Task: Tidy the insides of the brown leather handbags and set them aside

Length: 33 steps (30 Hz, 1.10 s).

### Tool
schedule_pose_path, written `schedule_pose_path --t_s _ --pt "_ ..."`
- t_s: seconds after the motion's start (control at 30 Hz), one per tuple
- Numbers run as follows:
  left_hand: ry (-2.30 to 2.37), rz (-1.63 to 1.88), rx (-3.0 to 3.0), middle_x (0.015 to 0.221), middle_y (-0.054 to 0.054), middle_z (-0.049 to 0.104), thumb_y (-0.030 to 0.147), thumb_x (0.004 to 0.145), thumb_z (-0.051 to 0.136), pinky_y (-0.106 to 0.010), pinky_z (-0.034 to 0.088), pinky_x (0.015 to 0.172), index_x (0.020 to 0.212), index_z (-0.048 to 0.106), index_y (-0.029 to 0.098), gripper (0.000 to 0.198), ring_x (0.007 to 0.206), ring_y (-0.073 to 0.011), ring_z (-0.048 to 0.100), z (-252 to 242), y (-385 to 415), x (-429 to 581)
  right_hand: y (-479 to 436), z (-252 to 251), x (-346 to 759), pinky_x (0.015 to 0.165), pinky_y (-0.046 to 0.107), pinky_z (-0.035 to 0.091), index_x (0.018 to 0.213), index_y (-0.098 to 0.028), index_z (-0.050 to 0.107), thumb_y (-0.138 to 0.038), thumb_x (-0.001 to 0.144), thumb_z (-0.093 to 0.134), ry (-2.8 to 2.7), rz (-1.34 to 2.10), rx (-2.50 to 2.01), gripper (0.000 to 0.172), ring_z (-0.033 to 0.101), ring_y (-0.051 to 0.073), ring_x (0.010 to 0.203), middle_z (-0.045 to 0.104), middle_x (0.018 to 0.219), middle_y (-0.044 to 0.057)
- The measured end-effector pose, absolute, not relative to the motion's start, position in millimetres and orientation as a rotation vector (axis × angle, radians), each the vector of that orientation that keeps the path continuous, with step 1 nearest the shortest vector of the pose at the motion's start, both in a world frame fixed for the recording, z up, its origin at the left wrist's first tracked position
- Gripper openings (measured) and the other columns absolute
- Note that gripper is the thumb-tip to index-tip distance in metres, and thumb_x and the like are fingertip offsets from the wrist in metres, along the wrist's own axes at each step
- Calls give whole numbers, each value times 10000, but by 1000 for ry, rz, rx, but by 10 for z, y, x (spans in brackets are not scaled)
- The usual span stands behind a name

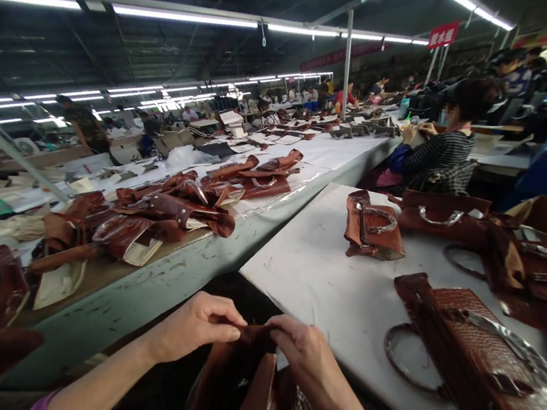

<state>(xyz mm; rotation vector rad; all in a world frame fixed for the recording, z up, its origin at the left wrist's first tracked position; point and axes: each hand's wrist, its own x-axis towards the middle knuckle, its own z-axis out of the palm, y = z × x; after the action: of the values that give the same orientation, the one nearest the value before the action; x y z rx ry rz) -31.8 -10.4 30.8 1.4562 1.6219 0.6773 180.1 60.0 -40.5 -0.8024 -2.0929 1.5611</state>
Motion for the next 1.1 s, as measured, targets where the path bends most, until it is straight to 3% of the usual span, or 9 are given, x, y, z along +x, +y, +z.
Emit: schedule_pose_path --t_s 0.4,0.53,0.63,0.73,0.8,0.97,1.1 --pt "1480 686 1201 672 -15 688 236 694 701 -254 459 648 809 755 128 166 629 -139 584 121 -17 -475 620 -359 1798 810 264 454 1010 -248 689 -364 959 444 -2056 1650 -789 276 645 185 879 710 912 -31" --pt "1489 690 1223 689 -15 680 249 725 683 -251 440 651 826 744 124 172 636 -133 566 174 -60 -451 644 -358 1798 841 291 465 1065 -225 687 -457 978 398 -2077 1678 -771 381 647 200 914 718 949 0" --pt "1518 694 1258 681 -5 665 243 728 679 -243 415 634 814 739 125 157 635 -128 548 206 -84 -421 651 -326 1756 813 292 478 1075 -193 685 -496 917 512 -2128 1653 -794 383 645 209 894 720 958 27" --pt "1568 701 1296 677 5 639 257 745 664 -241 402 623 817 725 131 157 634 -126 537 206 -99 -388 636 -278 1674 757 260 478 1101 -226 665 -408 866 605 -2229 1557 -834 303 641 181 843 718 933 -4" --pt "1601 701 1322 678 11 618 273 755 654 -235 399 610 820 705 136 160 633 -126 534 209 -116 -355 624 -255 1630 743 244 468 1072 -250 673 -357 910 537 -2293 1511 -826 238 637 158 815 715 897 -26" --pt "1692 695 1433 829 -8 654 323 777 648 -242 431 674 872 653 178 174 761 -164 587 334 -233 -195 612 -220 1668 634 243 425 958 -212 678 -325 952 448 -2405 1360 -871 256 608 158 694 676 745 -6" --pt "2016 305 1783 679 -4 654 348 809 614 -284 361 599 762 605 209 148 638 -193 602 464 -397 -17 547 -118 1771 661 276 429 994 -186 633 -272 964 400 -2513 1212 -913 250 640 194 727 687 786 48"
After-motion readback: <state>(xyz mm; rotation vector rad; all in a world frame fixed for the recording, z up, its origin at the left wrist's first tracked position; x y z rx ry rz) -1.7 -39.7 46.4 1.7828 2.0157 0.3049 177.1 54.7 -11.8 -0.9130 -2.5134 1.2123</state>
